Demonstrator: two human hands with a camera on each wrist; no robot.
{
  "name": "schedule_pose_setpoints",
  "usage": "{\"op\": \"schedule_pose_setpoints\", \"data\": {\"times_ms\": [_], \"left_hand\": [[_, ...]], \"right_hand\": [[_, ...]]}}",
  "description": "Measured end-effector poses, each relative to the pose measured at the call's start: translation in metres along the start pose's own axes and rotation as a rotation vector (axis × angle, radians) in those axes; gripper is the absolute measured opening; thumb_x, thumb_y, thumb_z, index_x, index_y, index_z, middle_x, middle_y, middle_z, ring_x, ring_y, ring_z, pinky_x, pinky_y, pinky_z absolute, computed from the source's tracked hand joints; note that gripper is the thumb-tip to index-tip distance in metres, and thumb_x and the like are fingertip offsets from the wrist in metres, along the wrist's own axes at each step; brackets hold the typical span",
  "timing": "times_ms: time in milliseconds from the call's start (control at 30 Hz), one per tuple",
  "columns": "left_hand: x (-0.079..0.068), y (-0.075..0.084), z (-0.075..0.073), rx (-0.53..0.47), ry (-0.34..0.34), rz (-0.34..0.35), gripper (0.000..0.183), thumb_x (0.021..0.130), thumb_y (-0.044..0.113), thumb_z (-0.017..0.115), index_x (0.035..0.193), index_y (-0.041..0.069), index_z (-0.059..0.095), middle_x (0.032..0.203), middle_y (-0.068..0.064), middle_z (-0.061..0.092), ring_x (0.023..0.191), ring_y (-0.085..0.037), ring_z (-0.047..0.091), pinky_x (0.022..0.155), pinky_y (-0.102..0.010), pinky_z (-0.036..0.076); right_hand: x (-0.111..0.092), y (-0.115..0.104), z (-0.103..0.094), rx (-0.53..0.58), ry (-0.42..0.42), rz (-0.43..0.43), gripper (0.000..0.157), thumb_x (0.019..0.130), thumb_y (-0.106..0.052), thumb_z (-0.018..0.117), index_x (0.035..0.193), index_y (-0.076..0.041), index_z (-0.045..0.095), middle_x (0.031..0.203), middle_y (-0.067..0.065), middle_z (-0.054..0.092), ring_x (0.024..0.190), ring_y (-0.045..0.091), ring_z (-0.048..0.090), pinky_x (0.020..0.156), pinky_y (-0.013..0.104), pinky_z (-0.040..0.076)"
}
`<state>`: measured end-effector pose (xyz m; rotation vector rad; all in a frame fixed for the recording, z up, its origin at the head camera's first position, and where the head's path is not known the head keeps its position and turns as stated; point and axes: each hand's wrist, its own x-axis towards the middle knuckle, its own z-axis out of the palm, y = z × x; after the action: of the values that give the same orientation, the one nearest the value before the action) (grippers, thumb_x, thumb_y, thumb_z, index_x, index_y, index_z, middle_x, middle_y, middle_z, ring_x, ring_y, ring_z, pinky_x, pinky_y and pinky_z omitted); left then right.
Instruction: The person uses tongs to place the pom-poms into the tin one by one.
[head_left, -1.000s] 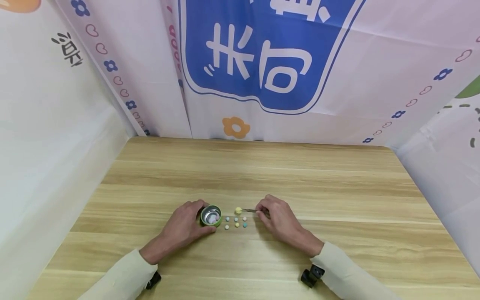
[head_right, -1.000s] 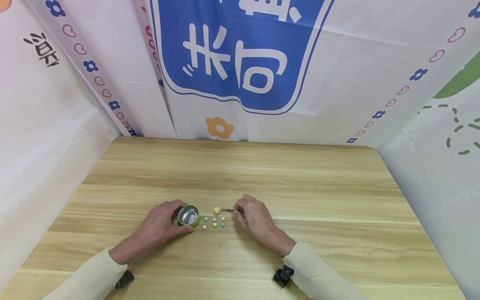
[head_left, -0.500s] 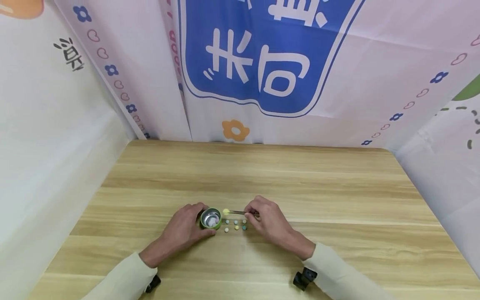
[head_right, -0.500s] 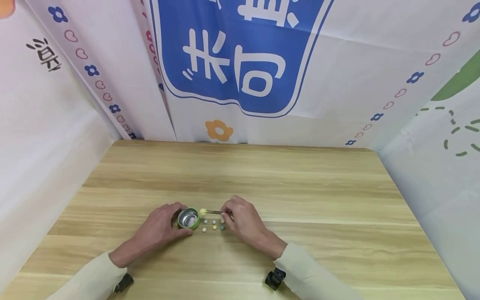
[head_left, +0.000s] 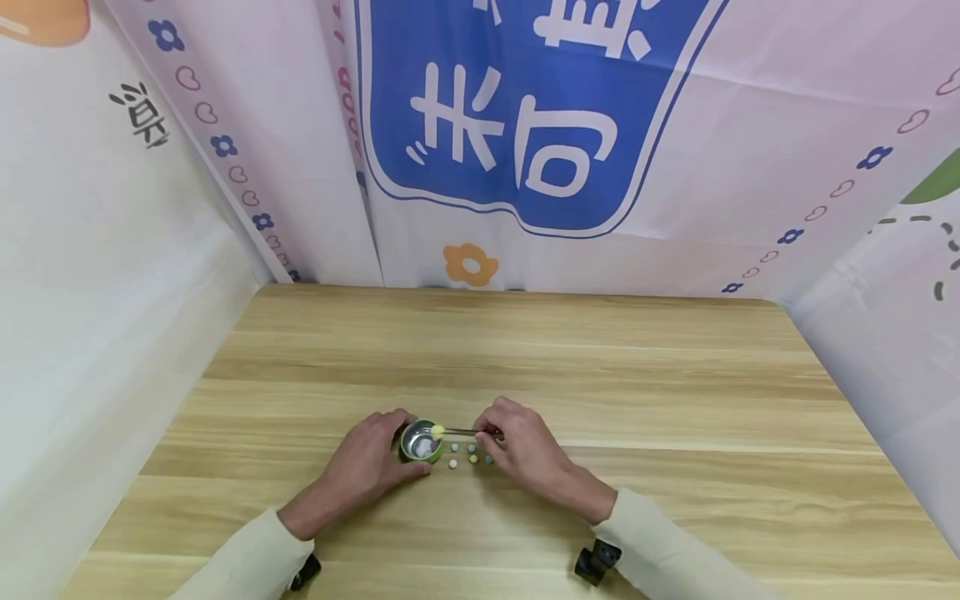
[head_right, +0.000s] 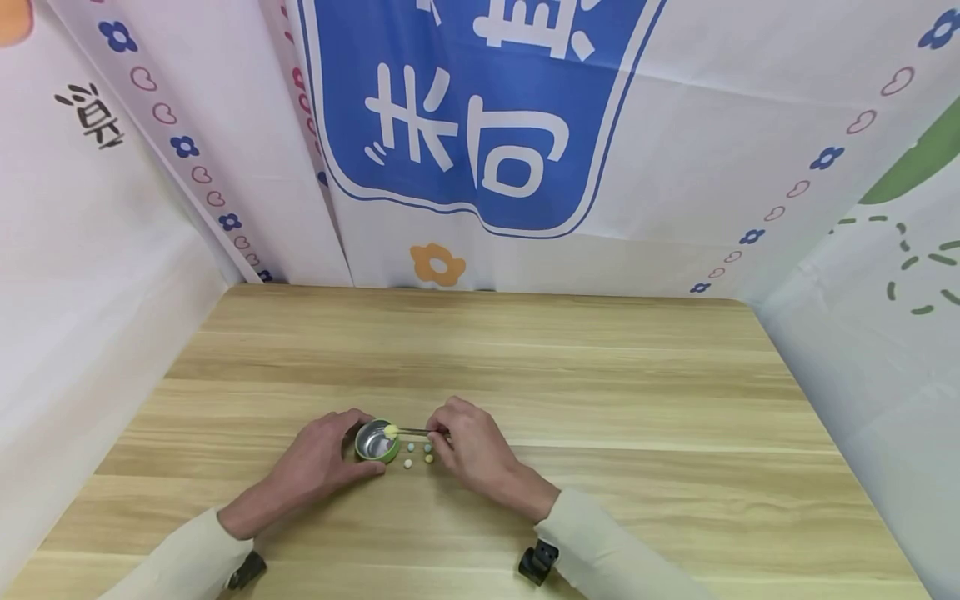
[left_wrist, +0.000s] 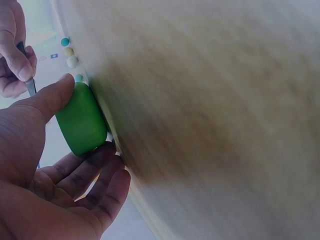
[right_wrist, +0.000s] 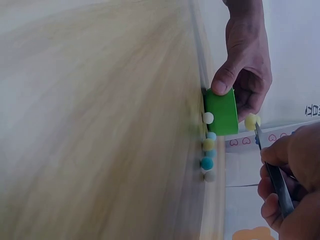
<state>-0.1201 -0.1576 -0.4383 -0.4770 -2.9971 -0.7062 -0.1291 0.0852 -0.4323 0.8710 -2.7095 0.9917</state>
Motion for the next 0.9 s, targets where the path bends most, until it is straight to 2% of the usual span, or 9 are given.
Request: {"op": "schedule_pose_setpoints", "data": {"times_ms": [200, 367, 567, 900], "left_hand": [[0.0027, 0.0018, 0.0038, -0.008, 0.003, 0.027, 0.052, 0.065, 0.038, 0.091, 0.103, 0.013, 0.065, 0.094, 0.001, 0.070, 0.087, -0.013, 0.062, 0.076, -0.034, 0.052], [0.0022, 0.0013, 0.0039, -0.015, 0.014, 0.018, 0.052, 0.064, 0.037, 0.092, 0.103, 0.013, 0.066, 0.093, 0.002, 0.069, 0.087, -0.013, 0.062, 0.076, -0.035, 0.051], [0.0019, -0.0003, 0.0024, -0.020, 0.013, 0.040, 0.052, 0.065, 0.037, 0.091, 0.102, 0.013, 0.065, 0.093, 0.002, 0.069, 0.087, -0.013, 0.063, 0.077, -0.035, 0.051], [0.0006, -0.0015, 0.0020, -0.008, 0.005, 0.007, 0.052, 0.065, 0.037, 0.091, 0.102, 0.014, 0.065, 0.093, 0.002, 0.069, 0.088, -0.013, 0.063, 0.078, -0.035, 0.051]], "right_hand": [[-0.0023, 0.0010, 0.0001, 0.000, -0.001, -0.008, 0.005, 0.088, -0.006, 0.071, 0.092, -0.007, 0.072, 0.087, 0.000, 0.064, 0.077, 0.008, 0.059, 0.068, 0.019, 0.051], [0.0000, 0.0028, 0.0018, -0.010, -0.022, -0.025, 0.006, 0.090, -0.008, 0.069, 0.094, -0.007, 0.072, 0.088, -0.001, 0.065, 0.078, 0.006, 0.058, 0.070, 0.018, 0.050], [0.0008, 0.0022, 0.0027, -0.018, -0.043, -0.007, 0.007, 0.089, -0.008, 0.069, 0.095, -0.009, 0.073, 0.087, -0.002, 0.065, 0.076, 0.005, 0.056, 0.069, 0.018, 0.049], [0.0003, 0.0013, 0.0053, -0.025, -0.045, -0.023, 0.009, 0.088, -0.007, 0.071, 0.096, -0.008, 0.074, 0.088, 0.000, 0.066, 0.078, 0.007, 0.059, 0.071, 0.019, 0.051]]}}
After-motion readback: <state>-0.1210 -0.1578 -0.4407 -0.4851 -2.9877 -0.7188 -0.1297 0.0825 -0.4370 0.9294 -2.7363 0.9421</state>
